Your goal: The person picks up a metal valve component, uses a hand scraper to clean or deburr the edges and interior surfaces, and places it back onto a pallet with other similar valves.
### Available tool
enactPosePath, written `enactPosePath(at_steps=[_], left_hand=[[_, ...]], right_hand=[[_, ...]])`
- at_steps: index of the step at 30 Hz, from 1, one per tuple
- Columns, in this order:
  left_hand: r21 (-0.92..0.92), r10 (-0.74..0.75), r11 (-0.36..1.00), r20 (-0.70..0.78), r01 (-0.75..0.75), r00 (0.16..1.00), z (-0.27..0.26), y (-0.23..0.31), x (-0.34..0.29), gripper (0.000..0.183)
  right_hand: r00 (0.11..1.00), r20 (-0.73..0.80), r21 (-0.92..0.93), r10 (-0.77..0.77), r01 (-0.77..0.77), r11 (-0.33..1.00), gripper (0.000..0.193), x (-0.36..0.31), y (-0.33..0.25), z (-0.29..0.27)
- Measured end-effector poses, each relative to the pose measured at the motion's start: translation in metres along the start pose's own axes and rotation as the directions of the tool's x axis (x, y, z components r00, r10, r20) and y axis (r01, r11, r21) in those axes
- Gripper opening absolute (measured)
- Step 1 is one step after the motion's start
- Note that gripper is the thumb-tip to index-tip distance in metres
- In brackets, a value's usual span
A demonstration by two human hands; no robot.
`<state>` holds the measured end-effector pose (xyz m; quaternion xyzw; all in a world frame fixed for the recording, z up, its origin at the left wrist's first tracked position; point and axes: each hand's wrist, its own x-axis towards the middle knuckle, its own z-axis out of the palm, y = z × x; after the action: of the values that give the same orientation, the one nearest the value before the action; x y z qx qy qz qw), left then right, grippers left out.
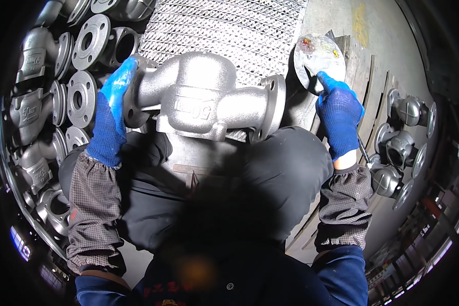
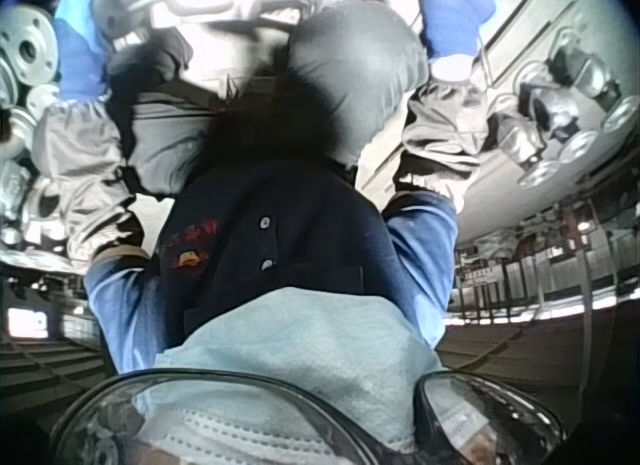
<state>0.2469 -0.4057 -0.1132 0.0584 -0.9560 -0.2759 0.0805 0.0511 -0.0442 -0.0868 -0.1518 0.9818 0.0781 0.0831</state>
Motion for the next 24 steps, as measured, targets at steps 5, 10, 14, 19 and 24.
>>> enactPosePath(at_steps=[5, 10, 14, 19, 24], left_hand=[[-0.164, -0.167, 0.97, 0.094, 0.18, 0.982, -0.002, 0.009, 0.003, 0.065], [-0.086, -0.081, 0.992, 0.098, 0.089, 0.992, -0.004, -0.005, -0.003, 0.044], [-0.091, -0.135, 0.986, 0.087, 0.142, 0.987, -0.002, -0.002, -0.001, 0.044], [-0.101, -0.138, 0.983, 0.128, 0.151, 0.982, -0.002, -0.003, 0.002, 0.044], [-0.002, -0.074, 0.997, 0.122, 0.075, 0.99, -0.002, -0.002, 0.001, 0.044]], right_hand=[[0.998, -0.019, -0.029, -0.059, 0.058, 0.998, 0.036, -0.001, -0.001, 0.002], [0.996, -0.062, -0.013, -0.066, 0.066, 0.998, 0.036, -0.001, 0.0, 0.003], [0.995, -0.074, -0.018, -0.073, 0.072, 0.997, 0.035, -0.001, 0.001, 0.002], [1.0, 0.012, -0.066, -0.002, 0.003, 0.998, 0.036, -0.001, -0.003, -0.004], [0.997, -0.014, -0.099, -0.079, 0.077, 0.992, 0.037, 0.001, -0.005, -0.001]])
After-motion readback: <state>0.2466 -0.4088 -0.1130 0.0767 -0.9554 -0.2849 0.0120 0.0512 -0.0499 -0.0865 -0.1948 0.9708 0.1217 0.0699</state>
